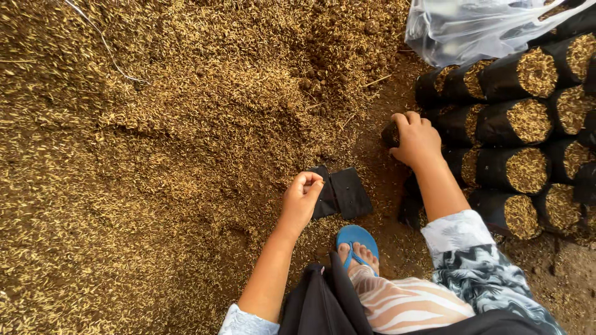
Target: The person scoops dried plant material from a large pile and fills small black plastic pouches by hand. The person folds and seals each pouch and places it with others nearby. The process is repeated continuously throughout the clip.
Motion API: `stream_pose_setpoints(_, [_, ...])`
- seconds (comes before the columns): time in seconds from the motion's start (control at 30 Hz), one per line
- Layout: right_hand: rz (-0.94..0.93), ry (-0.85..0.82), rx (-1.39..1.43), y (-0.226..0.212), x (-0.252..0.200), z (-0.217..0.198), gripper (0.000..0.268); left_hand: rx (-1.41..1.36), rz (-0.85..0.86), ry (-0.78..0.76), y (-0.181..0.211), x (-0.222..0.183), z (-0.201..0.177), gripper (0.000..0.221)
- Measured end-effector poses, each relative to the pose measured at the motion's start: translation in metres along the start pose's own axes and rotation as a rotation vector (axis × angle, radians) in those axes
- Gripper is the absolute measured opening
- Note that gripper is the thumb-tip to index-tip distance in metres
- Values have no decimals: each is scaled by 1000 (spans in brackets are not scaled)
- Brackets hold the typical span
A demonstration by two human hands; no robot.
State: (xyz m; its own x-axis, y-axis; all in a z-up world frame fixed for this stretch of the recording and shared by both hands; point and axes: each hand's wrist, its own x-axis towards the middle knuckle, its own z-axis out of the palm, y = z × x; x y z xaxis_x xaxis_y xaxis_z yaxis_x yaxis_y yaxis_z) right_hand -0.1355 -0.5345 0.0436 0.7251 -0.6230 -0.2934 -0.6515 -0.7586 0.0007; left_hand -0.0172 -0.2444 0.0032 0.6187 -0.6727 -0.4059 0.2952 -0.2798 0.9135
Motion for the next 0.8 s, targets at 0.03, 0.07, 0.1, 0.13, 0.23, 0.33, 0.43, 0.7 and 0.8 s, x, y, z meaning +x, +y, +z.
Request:
stream_pose_setpoints(0.03, [9,21,-56,2,0,4,87,-2,-4,2,-1,-1,0,12])
stream_pose_setpoints(0.07, [27,3,-54,4,4,7,85,-5,-7,7,-2,-1,0,12])
stream_pose_setpoints(0.1, [46,-15,-51,7,10,8,83,-8,-9,13,-2,0,-1,12])
stream_pose_setpoints(0.13, [65,-40,-46,9,13,10,80,-12,1,10,-4,-2,-2,12])
stream_pose_setpoints(0.23, [45,-11,-12,14,40,7,75,-2,1,0,-5,-3,-2,12])
stream_pose_setpoints(0.33, [154,-38,62,23,77,-5,76,45,-40,-4,-3,-3,-2,12])
stream_pose_setpoints(0.43, [320,-31,95,29,107,-14,83,57,-45,-3,-1,-1,-3,12])
stream_pose_setpoints(0.7, [169,350,-126,25,92,5,114,32,-88,-25,-4,3,1,13])
stream_pose_setpoints(0.8, [-49,420,-202,32,85,14,119,17,-58,-25,-8,2,0,13])
